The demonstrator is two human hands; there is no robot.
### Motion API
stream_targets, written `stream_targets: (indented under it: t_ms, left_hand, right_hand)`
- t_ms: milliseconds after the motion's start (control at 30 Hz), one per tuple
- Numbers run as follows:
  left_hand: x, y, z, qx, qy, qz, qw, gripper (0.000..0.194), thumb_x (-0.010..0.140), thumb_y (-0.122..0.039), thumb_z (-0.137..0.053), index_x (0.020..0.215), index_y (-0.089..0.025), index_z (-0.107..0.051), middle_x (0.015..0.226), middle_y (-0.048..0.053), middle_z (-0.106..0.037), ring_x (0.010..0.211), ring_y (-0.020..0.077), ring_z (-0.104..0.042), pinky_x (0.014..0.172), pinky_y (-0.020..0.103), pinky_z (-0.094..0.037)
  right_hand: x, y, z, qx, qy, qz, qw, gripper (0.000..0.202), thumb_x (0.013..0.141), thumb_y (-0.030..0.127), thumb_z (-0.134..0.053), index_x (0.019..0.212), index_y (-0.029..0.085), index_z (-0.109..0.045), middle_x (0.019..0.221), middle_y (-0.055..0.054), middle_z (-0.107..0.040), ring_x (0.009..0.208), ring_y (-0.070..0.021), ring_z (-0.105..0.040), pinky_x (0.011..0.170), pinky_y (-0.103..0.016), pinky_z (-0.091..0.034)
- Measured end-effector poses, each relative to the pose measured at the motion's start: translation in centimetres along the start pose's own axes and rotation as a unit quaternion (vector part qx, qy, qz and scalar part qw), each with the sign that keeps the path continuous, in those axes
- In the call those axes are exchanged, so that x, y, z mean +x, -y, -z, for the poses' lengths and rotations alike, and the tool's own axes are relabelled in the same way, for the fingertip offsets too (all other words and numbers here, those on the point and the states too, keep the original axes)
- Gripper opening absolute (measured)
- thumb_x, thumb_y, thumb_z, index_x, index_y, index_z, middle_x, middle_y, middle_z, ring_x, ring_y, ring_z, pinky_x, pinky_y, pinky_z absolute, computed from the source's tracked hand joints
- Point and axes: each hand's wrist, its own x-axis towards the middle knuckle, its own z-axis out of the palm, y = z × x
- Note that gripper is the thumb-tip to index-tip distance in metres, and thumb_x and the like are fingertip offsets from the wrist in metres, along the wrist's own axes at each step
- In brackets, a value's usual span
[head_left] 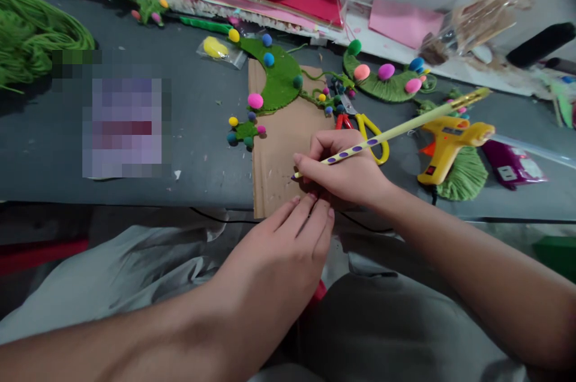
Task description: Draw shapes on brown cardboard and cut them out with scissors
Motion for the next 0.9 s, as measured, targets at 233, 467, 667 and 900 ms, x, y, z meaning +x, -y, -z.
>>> stream_targets:
  t_ms: [233,467,667,900]
  left_hand:
    - [-0.17,-0.06,0.13,0.002,0.001,-0.007,1.0,0.058,0.092,-0.014,-0.043,0.147,0.002,-0.051,0.152,0.022,-0.053,0.137,0.0332,-0.057,0.112,0.043,-0.053]
    - [-0.25,-0.07,0.24,-0.013,0.02,-0.016,1.0,0.061,0.095,-0.021,-0.043,0.15,0.005,-0.045,0.156,0.025,-0.047,0.141,0.0359,-0.052,0.117,0.046,-0.049]
    - [-0.06,0.01,0.34,-0.003,0.026,-0.021,0.999,0.06,0.094,-0.017,-0.041,0.15,0.004,-0.045,0.157,0.024,-0.046,0.141,0.0351,-0.053,0.116,0.046,-0.049]
    - [-0.06,0.05,0.18,-0.003,0.017,-0.023,1.0,0.065,0.09,-0.021,-0.048,0.149,0.006,-0.046,0.156,0.025,-0.047,0.141,0.036,-0.053,0.115,0.046,-0.05]
  right_hand:
    - [0.07,-0.11,-0.25,-0.001,-0.007,-0.002,1.0,0.03,0.081,0.022,-0.071,0.062,0.022,-0.048,0.051,0.002,-0.064,0.042,-0.011,-0.061,0.038,-0.019,-0.046]
    - [0.15,-0.29,-0.39,-0.016,-0.009,0.007,1.0,0.027,0.079,0.02,-0.07,0.061,0.021,-0.049,0.051,0.003,-0.062,0.042,-0.0107,-0.059,0.038,-0.02,-0.046]
    - [0.16,-0.29,-0.39,-0.051,-0.024,0.021,0.998,0.026,0.079,0.018,-0.066,0.06,0.022,-0.049,0.051,0.002,-0.063,0.044,-0.0114,-0.06,0.039,-0.02,-0.044]
    - [0.18,-0.11,-0.45,-0.052,-0.02,0.025,0.998,0.026,0.077,0.015,-0.065,0.059,0.022,-0.048,0.05,0.002,-0.062,0.043,-0.0112,-0.06,0.039,-0.019,-0.043]
